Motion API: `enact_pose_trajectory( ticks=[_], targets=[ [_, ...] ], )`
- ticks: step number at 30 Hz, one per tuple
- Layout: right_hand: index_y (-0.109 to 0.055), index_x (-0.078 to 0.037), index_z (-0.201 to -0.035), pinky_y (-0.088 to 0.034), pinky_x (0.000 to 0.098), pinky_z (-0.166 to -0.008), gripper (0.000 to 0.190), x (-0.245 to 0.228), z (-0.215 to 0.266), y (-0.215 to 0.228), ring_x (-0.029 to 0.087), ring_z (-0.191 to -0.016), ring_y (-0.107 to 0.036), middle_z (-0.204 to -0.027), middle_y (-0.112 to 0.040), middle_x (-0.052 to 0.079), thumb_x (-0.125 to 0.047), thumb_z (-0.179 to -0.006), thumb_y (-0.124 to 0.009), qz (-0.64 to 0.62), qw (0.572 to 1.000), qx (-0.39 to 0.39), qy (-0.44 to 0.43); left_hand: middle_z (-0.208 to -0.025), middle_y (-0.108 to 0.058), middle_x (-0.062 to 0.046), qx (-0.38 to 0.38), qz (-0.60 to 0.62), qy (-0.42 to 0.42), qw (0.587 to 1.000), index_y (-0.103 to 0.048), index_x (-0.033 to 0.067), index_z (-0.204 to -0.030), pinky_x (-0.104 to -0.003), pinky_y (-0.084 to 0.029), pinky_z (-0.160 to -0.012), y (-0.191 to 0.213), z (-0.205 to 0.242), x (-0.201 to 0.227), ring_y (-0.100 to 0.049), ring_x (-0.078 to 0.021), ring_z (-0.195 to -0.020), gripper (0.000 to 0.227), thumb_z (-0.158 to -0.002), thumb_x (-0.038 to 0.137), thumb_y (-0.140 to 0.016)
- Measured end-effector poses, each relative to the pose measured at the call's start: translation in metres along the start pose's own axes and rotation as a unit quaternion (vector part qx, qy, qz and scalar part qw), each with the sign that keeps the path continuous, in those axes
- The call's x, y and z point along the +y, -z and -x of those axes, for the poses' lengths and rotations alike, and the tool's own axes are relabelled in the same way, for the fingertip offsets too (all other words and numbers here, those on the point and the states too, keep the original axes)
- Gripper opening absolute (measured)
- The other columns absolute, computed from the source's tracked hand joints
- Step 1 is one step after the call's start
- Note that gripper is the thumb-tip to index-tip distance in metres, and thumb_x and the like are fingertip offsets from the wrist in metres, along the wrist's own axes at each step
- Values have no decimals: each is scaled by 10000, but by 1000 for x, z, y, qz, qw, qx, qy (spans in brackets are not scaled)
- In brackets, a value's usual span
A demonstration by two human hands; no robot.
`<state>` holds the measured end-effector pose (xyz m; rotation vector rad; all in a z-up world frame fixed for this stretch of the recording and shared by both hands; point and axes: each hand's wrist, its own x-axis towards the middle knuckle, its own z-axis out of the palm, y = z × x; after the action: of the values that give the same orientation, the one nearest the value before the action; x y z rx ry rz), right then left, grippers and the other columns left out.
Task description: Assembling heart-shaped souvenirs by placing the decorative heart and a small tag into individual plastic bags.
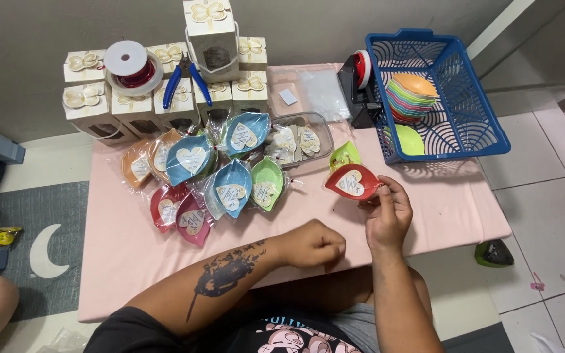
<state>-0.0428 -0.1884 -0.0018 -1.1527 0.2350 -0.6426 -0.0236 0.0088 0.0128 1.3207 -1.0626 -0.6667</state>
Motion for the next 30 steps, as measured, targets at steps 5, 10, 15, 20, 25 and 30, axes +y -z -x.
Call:
enact_pose_trajectory(
  ticks=[5,10,15,20,25,30],
  targets=[
    [-628,-89,-1244,-615,321,-672,230,-4,-11,2,235,-797,-698,-1041,-704,145,-170,-1030,-655,46,998,-3,-41,-1164,-765,-154,-347,279,217,869,-717,19,-1173,-299,-582,-777,5,5,-17,-729,-197,-949,272,-1125,238,-563],
    [-641,-86,-1153,-634,306,-708,119,-16,-20,-11,243,-823,-705,-1026,-708,145,-140,-1047,-650,63,997,-22,-48,-1375,-701,-159,-428,279,264,818,-692,14,-1352,-379,-606,-1016,4,6,-17,-706,-284,-1226,388,-1085,291,-643],
    [-655,-43,-1167,-652,347,-775,189,-32,-19,-32,254,-930,-732,-1083,-727,156,-169,-1027,-673,132,989,-46,-40,-1231,-745,-91,-390,61,283,874,-719,55,-1242,-366,-610,-956,-9,6,10,-736,-243,-1149,459,-998,422,-591],
    [-696,-26,-1128,-623,310,-764,168,-41,-1,-26,207,-808,-704,-992,-718,111,-157,-1028,-662,248,961,-112,38,-1000,-709,-89,-40,-282,78,956,-694,143,-1073,-428,-526,-802,-10,40,89,-670,-305,-912,227,-964,296,-567],
    [-737,-17,-1017,-569,328,-908,100,-44,38,-22,232,-983,-693,-991,-729,112,-63,-984,-654,282,909,-286,113,-1454,-493,-225,293,-519,-18,803,-598,88,-1301,-534,-479,-1028,-10,66,105,-490,-405,-1288,584,-870,436,-785],
    [-753,-29,-1004,-598,318,-829,88,-30,66,-20,238,-925,-728,-966,-754,131,-80,-984,-683,175,908,-373,79,-1200,-618,-195,291,-491,-27,821,-623,25,-1172,-430,-519,-849,-15,90,94,-599,-344,-998,439,-951,378,-761]
  ],
)
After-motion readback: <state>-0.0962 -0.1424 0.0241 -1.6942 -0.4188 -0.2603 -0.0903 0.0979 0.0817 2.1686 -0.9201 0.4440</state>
